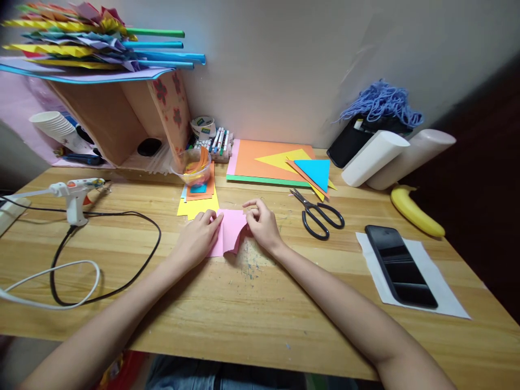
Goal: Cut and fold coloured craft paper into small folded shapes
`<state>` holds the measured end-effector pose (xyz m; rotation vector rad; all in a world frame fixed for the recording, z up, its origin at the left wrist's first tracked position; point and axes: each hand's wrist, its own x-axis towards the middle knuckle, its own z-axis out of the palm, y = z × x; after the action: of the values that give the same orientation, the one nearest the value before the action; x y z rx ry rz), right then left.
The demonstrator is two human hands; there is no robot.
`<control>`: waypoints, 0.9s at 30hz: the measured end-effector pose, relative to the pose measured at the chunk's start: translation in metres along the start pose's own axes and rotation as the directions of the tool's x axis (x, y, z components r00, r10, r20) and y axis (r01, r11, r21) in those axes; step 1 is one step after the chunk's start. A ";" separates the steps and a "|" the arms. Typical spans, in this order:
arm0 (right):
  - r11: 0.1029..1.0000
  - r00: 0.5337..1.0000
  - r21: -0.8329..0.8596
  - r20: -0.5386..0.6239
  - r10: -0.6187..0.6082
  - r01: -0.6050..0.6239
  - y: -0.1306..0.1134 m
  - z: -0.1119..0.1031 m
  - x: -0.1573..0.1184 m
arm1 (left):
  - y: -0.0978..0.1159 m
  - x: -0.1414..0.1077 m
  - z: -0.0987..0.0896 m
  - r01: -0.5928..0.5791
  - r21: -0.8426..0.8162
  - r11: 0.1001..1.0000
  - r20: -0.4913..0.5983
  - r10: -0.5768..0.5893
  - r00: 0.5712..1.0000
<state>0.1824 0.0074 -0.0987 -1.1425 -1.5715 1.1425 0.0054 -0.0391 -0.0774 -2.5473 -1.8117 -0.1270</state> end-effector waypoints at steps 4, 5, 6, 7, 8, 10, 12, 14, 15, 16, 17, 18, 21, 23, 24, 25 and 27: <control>0.991 0.988 0.103 0.135 0.075 -0.089 0.000 -0.005 0.003 | -0.002 0.000 0.003 0.026 -0.089 0.996 -0.066 -0.032 0.997; 0.987 0.978 0.111 0.185 0.097 -0.119 -0.001 -0.007 0.005 | -0.003 0.000 0.003 0.037 -0.115 0.993 -0.078 -0.046 0.996; 0.982 0.967 0.120 0.228 0.117 -0.147 -0.001 -0.009 0.007 | -0.004 -0.001 0.003 0.048 -0.139 0.989 -0.086 -0.060 0.994; 0.978 0.960 0.131 0.248 0.127 -0.163 0.000 -0.010 0.009 | -0.005 -0.001 0.002 0.058 -0.158 0.986 -0.092 -0.074 0.993; 0.976 0.961 0.144 0.244 0.128 -0.166 0.000 -0.012 0.011 | -0.005 -0.002 0.001 0.066 -0.171 0.983 -0.098 -0.084 0.992; 0.977 0.977 0.161 0.185 0.108 -0.139 0.003 -0.013 0.014 | -0.006 -0.002 -0.001 0.067 -0.189 0.980 -0.123 -0.091 0.988; 0.983 0.990 0.152 0.119 0.081 -0.099 0.005 -0.013 0.017 | -0.007 -0.003 -0.004 0.042 -0.206 0.978 -0.151 -0.074 0.986; 0.991 0.992 0.108 0.107 0.067 -0.078 0.008 -0.013 0.018 | -0.007 -0.002 -0.006 0.004 -0.225 0.974 -0.160 -0.041 0.986; 0.994 0.991 0.079 0.116 0.064 -0.073 0.008 -0.012 0.018 | -0.007 -0.001 -0.006 -0.014 -0.230 0.973 -0.157 -0.023 0.987; 0.996 0.989 0.050 0.131 0.064 -0.071 0.009 -0.012 0.018 | -0.008 -0.001 -0.005 -0.030 -0.230 0.973 -0.149 -0.005 0.989; 0.997 0.988 0.024 0.143 0.065 -0.069 0.009 -0.012 0.018 | -0.008 0.000 -0.004 -0.041 -0.226 0.973 -0.140 0.009 0.990; 0.998 0.986 0.004 0.150 0.067 -0.068 0.009 -0.012 0.018 | -0.008 0.000 -0.002 -0.048 -0.218 0.975 -0.128 0.020 0.992; 0.998 0.988 -0.036 0.144 0.062 -0.058 0.008 -0.013 0.019 | -0.010 -0.001 0.008 -0.038 -0.197 0.980 -0.076 0.023 0.997; 0.998 0.990 -0.055 0.130 0.049 -0.043 0.008 -0.013 0.019 | -0.010 -0.003 0.014 -0.022 -0.195 0.981 -0.033 0.016 0.999; 0.997 0.991 -0.063 0.125 0.044 -0.036 0.007 -0.013 0.019 | -0.011 -0.003 0.016 -0.016 -0.195 0.981 -0.015 0.013 1.000; 0.997 0.992 -0.070 0.118 0.040 -0.032 0.007 -0.013 0.019 | -0.010 -0.004 0.018 -0.010 -0.195 0.981 0.000 0.011 1.000; 0.996 0.994 -0.088 0.098 0.039 -0.030 0.007 -0.012 0.016 | -0.010 -0.004 0.020 0.000 -0.192 0.981 0.019 0.004 1.000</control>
<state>0.1918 0.0265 -0.1012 -1.1889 -1.6973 1.1797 -0.0046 -0.0388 -0.0978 -2.6847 -1.8905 -0.2928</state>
